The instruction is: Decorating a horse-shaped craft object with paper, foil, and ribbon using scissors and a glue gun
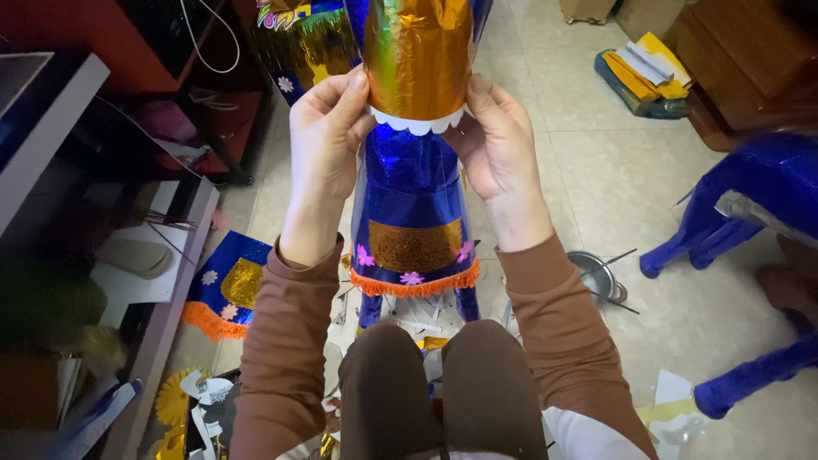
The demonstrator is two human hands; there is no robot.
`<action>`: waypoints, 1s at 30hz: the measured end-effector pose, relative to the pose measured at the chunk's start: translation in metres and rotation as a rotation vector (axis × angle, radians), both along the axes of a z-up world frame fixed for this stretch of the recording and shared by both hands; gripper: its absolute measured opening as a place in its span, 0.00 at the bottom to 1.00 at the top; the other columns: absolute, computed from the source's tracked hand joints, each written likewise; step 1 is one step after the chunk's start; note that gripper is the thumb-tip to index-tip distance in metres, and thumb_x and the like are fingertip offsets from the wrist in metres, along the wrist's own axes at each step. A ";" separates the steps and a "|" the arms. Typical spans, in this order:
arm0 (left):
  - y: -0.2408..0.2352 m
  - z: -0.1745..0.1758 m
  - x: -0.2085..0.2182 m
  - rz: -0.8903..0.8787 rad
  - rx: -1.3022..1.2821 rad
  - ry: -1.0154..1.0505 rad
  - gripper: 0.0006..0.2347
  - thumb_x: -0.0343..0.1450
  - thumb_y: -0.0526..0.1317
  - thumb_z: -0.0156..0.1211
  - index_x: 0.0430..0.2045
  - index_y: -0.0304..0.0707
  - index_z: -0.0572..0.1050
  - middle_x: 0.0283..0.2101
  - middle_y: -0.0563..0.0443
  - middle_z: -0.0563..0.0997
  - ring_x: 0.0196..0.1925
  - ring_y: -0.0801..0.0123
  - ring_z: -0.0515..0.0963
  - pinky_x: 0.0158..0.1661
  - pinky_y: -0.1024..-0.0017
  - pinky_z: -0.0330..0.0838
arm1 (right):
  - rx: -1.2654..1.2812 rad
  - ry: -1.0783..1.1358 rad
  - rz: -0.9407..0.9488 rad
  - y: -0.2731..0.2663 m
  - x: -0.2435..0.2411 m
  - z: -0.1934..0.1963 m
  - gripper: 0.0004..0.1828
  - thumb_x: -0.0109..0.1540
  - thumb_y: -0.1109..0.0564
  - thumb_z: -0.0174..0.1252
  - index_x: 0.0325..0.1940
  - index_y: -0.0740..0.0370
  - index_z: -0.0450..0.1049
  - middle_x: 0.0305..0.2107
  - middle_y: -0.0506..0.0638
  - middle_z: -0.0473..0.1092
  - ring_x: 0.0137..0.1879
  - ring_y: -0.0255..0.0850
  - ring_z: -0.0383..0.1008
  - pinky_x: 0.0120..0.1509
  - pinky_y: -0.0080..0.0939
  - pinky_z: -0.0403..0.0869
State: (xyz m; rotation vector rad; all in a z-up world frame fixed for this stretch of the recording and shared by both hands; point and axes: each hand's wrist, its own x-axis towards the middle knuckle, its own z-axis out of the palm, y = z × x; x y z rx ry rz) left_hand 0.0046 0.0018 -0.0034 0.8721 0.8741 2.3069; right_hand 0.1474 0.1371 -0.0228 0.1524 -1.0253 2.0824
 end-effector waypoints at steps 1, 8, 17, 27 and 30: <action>0.000 -0.001 0.000 0.000 0.000 -0.001 0.08 0.69 0.33 0.63 0.36 0.22 0.77 0.33 0.45 0.80 0.27 0.78 0.73 0.28 0.87 0.68 | 0.000 -0.001 0.000 0.001 -0.001 -0.001 0.11 0.62 0.55 0.63 0.44 0.63 0.75 0.38 0.51 0.71 0.48 0.40 0.69 0.57 0.49 0.67; 0.005 -0.003 0.004 -0.001 0.036 -0.051 0.08 0.68 0.33 0.64 0.33 0.27 0.74 0.34 0.48 0.76 0.31 0.76 0.76 0.34 0.82 0.77 | -0.041 0.011 0.014 0.006 -0.007 -0.009 0.09 0.61 0.57 0.64 0.43 0.63 0.76 0.38 0.49 0.72 0.47 0.39 0.70 0.55 0.43 0.68; 0.020 -0.024 -0.014 -0.288 0.113 -0.117 0.05 0.69 0.36 0.65 0.33 0.41 0.75 0.33 0.55 0.78 0.39 0.74 0.76 0.49 0.65 0.67 | -0.092 0.086 0.151 0.001 -0.022 -0.017 0.15 0.61 0.55 0.66 0.49 0.61 0.74 0.43 0.49 0.73 0.50 0.37 0.70 0.60 0.40 0.67; 0.029 -0.034 -0.003 -0.381 0.272 -0.093 0.07 0.70 0.41 0.67 0.36 0.48 0.74 0.48 0.61 0.75 0.54 0.73 0.70 0.61 0.55 0.50 | -0.072 0.195 0.148 -0.012 -0.031 -0.019 0.15 0.64 0.53 0.63 0.51 0.61 0.73 0.45 0.48 0.72 0.52 0.36 0.70 0.60 0.39 0.66; 0.028 -0.032 0.000 -0.390 0.289 -0.086 0.07 0.71 0.42 0.66 0.37 0.48 0.73 0.48 0.60 0.76 0.54 0.73 0.71 0.60 0.58 0.50 | -0.060 0.283 0.198 -0.019 -0.032 -0.014 0.11 0.65 0.55 0.62 0.48 0.61 0.72 0.44 0.47 0.72 0.50 0.34 0.70 0.62 0.38 0.67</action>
